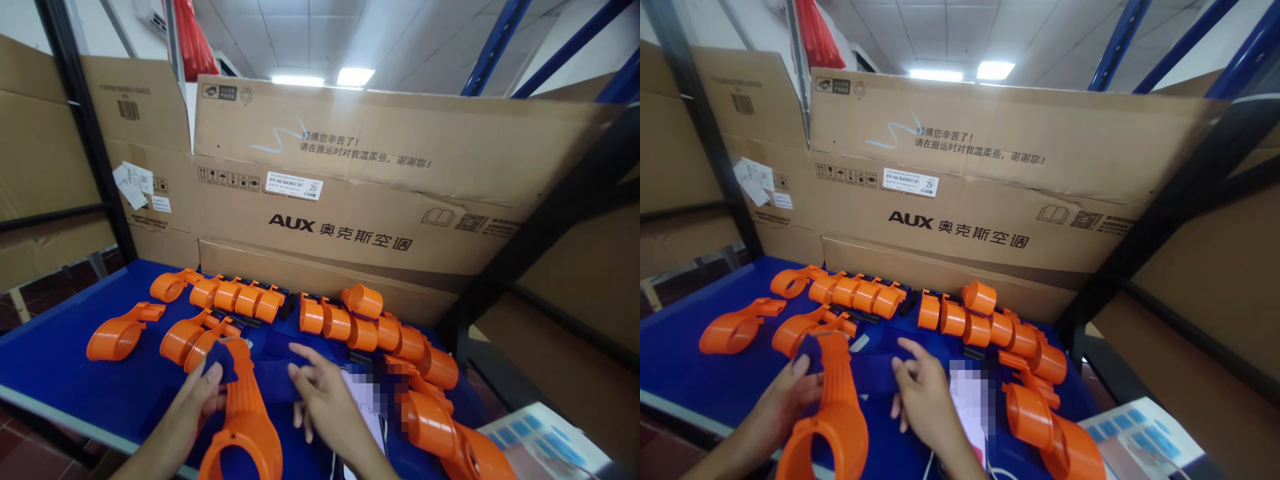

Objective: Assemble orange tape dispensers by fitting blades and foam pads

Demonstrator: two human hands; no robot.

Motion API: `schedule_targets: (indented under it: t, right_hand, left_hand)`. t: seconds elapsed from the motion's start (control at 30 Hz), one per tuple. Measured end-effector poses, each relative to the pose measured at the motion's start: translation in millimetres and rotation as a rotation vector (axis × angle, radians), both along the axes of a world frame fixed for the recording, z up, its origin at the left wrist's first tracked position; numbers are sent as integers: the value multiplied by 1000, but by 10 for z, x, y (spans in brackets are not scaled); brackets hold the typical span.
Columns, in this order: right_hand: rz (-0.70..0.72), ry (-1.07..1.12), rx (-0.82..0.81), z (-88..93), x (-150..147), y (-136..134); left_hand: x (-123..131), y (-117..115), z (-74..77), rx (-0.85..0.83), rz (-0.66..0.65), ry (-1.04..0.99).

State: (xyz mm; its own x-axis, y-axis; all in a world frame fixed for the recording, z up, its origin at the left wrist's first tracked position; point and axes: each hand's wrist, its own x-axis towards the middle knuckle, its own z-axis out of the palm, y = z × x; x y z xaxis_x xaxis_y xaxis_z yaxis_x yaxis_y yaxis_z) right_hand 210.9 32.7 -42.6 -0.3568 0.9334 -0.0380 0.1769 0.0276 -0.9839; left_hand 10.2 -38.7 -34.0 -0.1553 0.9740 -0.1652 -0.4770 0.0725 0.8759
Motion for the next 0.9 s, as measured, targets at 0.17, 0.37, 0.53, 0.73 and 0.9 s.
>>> schedule_targets:
  t: [0.17,0.37,0.53,0.73,0.9]
  right_hand:
    - [-81,186,-128,212,381,-165]
    - [88,240,-145,169,503,-293]
    - [126,261,-173,67,380,-253]
    - [0,-6,177,114,359,-375]
    - [40,-77,345,155,523,-407]
  left_hand:
    - [134,7,-233,71,-78,26]
    - [321,101,-189,121,-93,32]
    - [455,87,-27,138,-194,16]
    - [527,83,-25,160,-126,25]
    - [508,107,-146,157,-57,-9]
